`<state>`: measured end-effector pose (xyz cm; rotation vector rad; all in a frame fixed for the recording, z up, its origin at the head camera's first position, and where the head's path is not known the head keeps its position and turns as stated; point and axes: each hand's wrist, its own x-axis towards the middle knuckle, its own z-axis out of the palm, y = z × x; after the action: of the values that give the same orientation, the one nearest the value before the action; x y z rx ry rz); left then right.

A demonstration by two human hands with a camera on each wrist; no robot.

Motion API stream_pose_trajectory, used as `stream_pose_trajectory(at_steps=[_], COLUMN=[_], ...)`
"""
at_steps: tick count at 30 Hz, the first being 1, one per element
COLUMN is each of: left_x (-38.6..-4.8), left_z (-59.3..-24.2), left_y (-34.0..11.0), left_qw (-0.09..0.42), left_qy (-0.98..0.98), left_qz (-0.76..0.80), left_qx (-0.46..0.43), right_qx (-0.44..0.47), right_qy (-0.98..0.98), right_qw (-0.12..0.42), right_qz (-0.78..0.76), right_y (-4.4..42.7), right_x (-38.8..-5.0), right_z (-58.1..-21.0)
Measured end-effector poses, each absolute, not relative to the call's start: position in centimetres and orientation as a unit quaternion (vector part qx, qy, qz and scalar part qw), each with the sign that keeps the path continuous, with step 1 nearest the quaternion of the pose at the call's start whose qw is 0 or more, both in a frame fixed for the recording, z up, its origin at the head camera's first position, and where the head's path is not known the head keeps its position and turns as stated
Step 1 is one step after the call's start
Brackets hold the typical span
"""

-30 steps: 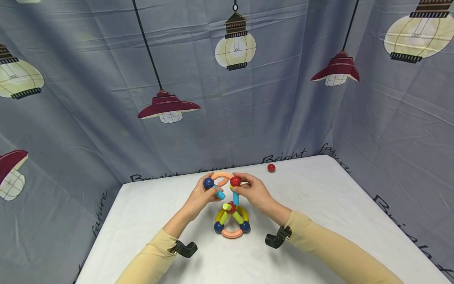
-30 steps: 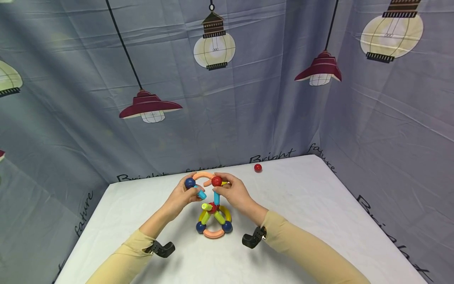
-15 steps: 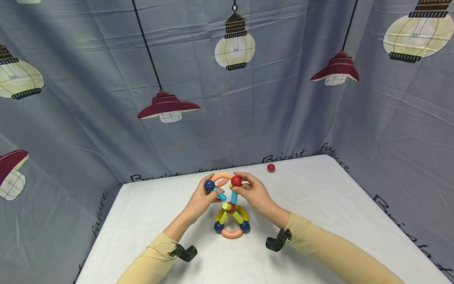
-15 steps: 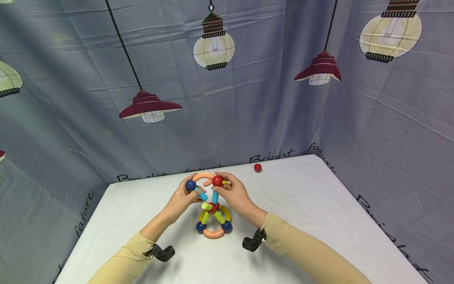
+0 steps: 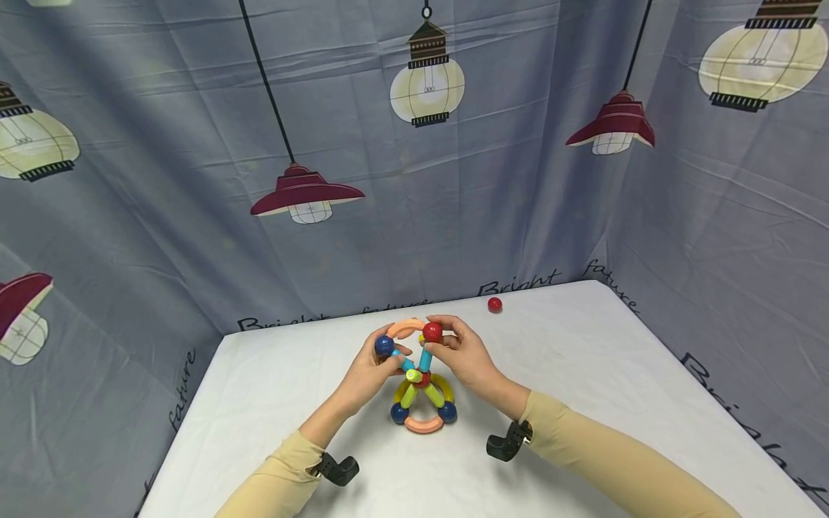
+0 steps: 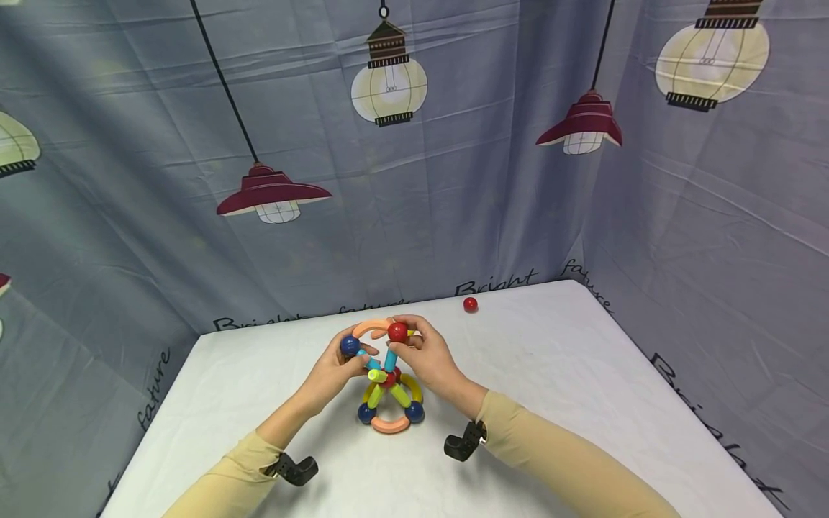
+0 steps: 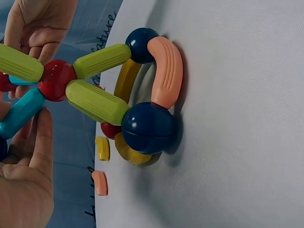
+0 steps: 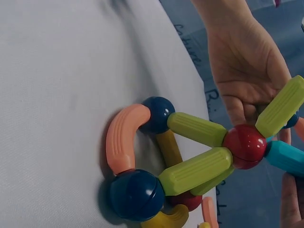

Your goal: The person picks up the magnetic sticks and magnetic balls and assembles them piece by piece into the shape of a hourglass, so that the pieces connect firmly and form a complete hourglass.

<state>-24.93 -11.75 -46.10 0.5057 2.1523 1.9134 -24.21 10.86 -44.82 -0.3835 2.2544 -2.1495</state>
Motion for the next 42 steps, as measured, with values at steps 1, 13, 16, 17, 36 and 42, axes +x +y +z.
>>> stream_pose_trajectory(at_steps=[1,13,16,17,36,42], left_x=[-24.9,-26.0,-26.3,-26.3,-26.5,-26.7], left_z=[-46.1,-44.3,-43.6,-43.3,-41.4,-41.4], left_y=[-11.7,-11.9,-12.1,-12.1,-11.6,-11.4], left_qw=[0.107,0.093,0.097,0.098,0.158,0.180], left_qy=[0.732,0.755,0.764,0.767,0.731,0.712], left_qz=[0.651,0.638,0.625,0.622,0.652,0.670], left_qx=[0.171,0.120,0.123,0.127,0.125,0.108], right_qx=[-0.121,-0.112,-0.110,-0.110,-0.121,-0.121], right_qy=[0.720,0.724,0.726,0.727,0.733,0.735], right_qw=[0.001,0.009,0.009,0.009,-0.001,-0.007], right_qz=[-0.683,-0.681,-0.678,-0.677,-0.670,-0.667], right_y=[10.9,10.7,10.7,10.7,10.3,10.3], right_x=[-24.2,-24.4,-24.4,-24.4,-24.3,-24.4], right_z=[-44.8,-44.6,-44.6,-44.6,-44.5,-44.5])
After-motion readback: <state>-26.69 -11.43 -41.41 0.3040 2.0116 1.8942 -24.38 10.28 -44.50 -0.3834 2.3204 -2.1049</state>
